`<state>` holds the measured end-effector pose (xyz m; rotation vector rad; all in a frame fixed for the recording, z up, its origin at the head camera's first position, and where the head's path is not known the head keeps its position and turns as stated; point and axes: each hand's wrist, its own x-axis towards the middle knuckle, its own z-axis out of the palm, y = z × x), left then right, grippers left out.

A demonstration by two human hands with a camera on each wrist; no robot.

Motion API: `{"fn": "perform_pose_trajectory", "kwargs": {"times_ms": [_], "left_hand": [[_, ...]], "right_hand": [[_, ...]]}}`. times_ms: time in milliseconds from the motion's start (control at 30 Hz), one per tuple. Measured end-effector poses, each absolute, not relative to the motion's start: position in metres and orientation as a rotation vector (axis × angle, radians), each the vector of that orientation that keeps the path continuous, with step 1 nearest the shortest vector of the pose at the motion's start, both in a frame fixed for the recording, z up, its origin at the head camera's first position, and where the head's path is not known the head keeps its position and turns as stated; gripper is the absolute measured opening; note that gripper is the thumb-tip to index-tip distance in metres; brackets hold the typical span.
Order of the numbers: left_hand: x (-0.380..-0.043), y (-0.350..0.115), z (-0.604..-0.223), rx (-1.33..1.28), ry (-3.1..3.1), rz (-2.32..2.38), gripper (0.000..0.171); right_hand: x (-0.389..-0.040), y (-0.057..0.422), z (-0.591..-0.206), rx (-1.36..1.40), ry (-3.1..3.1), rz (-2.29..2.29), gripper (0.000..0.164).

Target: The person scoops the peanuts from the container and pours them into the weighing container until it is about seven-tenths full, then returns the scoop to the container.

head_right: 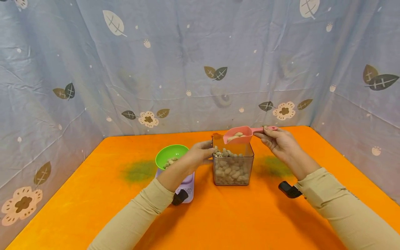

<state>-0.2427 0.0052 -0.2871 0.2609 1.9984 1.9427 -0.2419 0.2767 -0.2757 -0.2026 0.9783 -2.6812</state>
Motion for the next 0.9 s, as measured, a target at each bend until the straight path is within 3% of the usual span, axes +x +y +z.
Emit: {"fn": "perform_pose_trajectory", "kwargs": {"times_ms": [433,900], "left_hand": [[-0.232,-0.039,-0.275,0.353,2.026,1.947,0.054],[-0.225,-0.098,-0.265,0.270,2.312,1.871,0.053]], "right_hand": [[-0.244,0.257,-0.261,-0.208,1.025,-2.672,0.027],[-0.248,0.215,-0.252,-0.211,1.027,-2.664,0.027]]}}
